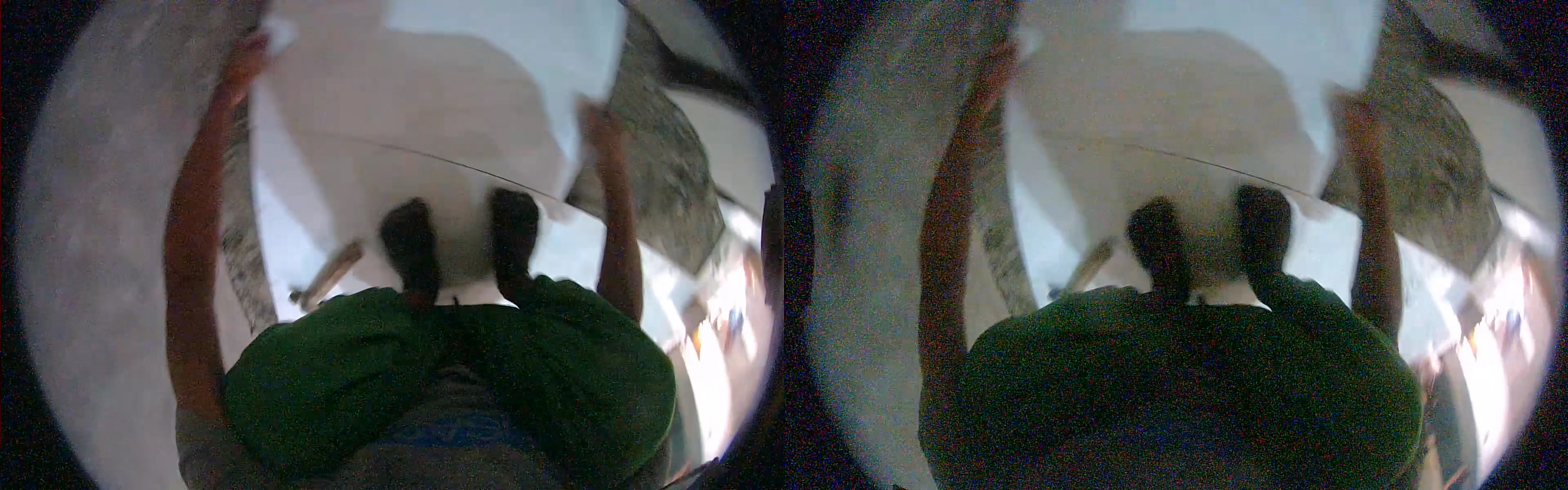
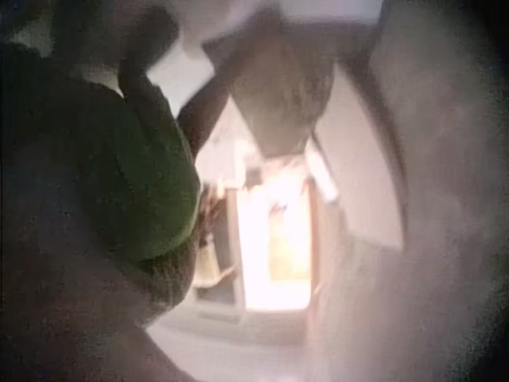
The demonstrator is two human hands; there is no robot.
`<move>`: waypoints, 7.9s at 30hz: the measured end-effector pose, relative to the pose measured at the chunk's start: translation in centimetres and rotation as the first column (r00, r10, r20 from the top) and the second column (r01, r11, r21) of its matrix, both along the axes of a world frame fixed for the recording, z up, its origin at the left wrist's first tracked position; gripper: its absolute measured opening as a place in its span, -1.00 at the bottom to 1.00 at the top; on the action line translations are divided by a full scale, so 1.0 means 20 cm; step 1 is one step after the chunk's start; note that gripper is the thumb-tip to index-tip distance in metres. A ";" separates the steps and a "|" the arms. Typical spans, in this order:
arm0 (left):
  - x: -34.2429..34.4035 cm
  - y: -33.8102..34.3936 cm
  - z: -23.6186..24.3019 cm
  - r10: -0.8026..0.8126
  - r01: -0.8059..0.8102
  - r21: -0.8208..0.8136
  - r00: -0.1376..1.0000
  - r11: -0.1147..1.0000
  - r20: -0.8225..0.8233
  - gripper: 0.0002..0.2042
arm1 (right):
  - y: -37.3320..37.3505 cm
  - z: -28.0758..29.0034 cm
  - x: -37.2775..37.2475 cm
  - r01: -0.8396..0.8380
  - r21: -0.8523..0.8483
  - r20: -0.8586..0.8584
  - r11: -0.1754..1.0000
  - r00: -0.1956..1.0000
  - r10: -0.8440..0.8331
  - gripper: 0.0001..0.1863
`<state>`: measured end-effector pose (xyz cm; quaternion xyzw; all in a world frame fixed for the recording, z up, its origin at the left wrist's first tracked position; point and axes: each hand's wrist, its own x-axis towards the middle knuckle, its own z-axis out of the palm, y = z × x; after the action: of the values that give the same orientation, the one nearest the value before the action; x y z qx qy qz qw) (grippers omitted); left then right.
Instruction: The person places a large tile onto a bed of mortar, adjusts its position to align with an adjacent tile, and uses a tape measure to mark distances. The person then uses a hammer and a chisel to chip away material at the edge of the floor space.
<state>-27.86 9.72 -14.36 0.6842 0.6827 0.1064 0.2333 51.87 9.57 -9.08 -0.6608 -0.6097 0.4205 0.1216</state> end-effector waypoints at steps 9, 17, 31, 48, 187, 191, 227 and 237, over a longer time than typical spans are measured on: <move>0.13 -0.17 0.52 0.132 -0.126 -0.445 0.991 0.887 -0.017 -0.43 | 0.10 -0.19 0.16 0.334 -0.124 -0.228 0.934 0.907 -0.354 -0.49; 0.07 -0.46 0.56 0.453 -0.119 -0.653 0.810 0.748 0.372 -0.48 | 0.04 0.22 -0.18 0.188 -0.118 -0.301 0.975 0.929 -0.216 -0.61; 0.13 -0.55 0.59 0.467 -0.199 -0.557 0.792 0.806 0.393 -0.51 | 0.11 -0.13 0.15 0.346 -0.116 -0.252 0.931 0.896 -0.365 -0.57; -0.05 -0.53 0.58 0.634 -0.299 -0.713 0.728 0.635 0.259 -0.35 | -0.24 0.32 -0.20 -0.064 -0.207 0.036 0.976 0.997 0.073 -0.64; 0.04 -0.74 0.36 0.534 -0.426 -0.353 0.788 0.833 0.308 -0.51 | 0.01 0.13 -0.54 0.302 0.505 0.341 0.808 0.791 -0.508 -0.36; 0.02 -0.70 0.33 0.467 -0.369 -0.317 0.818 0.874 0.336 -0.53 | 0.01 0.14 -0.55 0.320 0.459 0.368 0.829 0.781 -0.505 -0.33; 0.21 -0.63 0.66 0.690 -0.569 -0.404 0.490 0.716 0.533 -0.51 | 0.22 0.10 -0.20 -0.504 0.337 0.803 0.796 0.595 0.037 -0.64; 0.22 -0.61 0.49 0.403 -0.366 -0.269 0.910 0.891 0.096 -0.49 | 0.16 -0.06 -0.29 -0.159 0.621 0.523 0.768 0.813 -0.255 -0.48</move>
<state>-23.42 -2.55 -4.53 0.4914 0.7931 0.1165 0.3406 46.06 12.71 -10.34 -0.6911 -0.7043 -0.0376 0.1582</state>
